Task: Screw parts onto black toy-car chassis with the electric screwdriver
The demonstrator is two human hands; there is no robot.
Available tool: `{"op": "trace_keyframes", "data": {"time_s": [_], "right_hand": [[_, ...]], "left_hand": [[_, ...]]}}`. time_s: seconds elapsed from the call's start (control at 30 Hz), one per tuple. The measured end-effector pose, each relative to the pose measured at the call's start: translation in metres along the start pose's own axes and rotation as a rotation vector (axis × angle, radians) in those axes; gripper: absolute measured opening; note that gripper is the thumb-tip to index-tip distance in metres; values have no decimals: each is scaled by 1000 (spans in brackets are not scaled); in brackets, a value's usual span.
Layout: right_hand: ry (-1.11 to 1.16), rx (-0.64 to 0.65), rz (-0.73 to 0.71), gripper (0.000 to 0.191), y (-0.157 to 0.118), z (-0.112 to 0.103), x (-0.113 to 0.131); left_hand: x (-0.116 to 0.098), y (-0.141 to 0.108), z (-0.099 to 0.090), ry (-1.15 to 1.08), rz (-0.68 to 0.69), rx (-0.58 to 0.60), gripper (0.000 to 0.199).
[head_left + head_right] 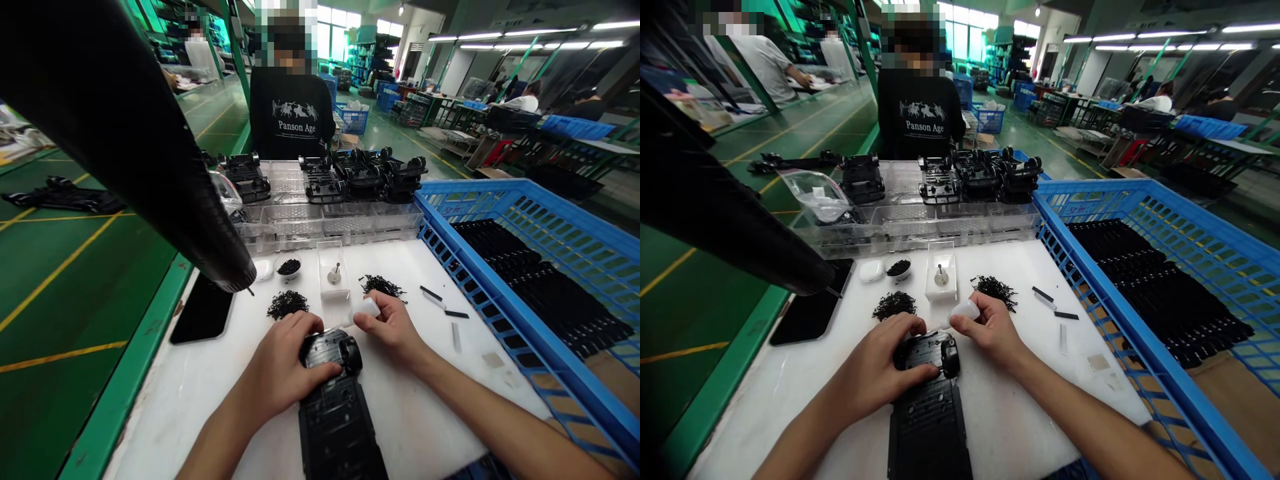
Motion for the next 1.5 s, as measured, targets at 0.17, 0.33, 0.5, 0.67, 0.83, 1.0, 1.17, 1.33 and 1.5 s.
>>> {"op": "trace_keyframes", "data": {"time_s": [0.17, 0.33, 0.5, 0.67, 0.83, 1.0, 1.17, 1.33, 1.5], "right_hand": [[-1, 0, 3, 46, 0, 0, -1], [2, 3, -1, 46, 0, 0, -1], [7, 8, -11, 43, 1, 1, -1], [103, -5, -38, 42, -1, -6, -4], [216, -32, 2, 36, -8, -26, -22], [229, -68, 32, 34, -9, -33, -30], [211, -79, 42, 32, -11, -29, -27], [185, -100, 46, 36, -12, -30, -28], [155, -103, 47, 35, -11, -31, -30]], "left_hand": [[1, 0, 1, 1, 12, 0, 43], [0, 0, 1, 1, 30, 2, 42], [0, -2, 1, 2, 36, 17, 42], [1, 1, 1, -2, 46, 13, 42], [0, 1, 1, -12, 35, 6, 43], [-3, -2, 0, -38, 61, -32, 48], [-2, -2, 2, -21, 87, -39, 50], [1, -3, 3, 9, 106, -60, 53], [3, -2, 4, 10, 110, -65, 53]]}}
Point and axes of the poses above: each hand's wrist, its own y-axis towards the middle knuckle, its own z-axis out of the palm, x = y × z, the point moved 8 cm from there along y, towards the middle knuckle, and after that the axes turned 14 degrees about -y, right-handed, at the moved point
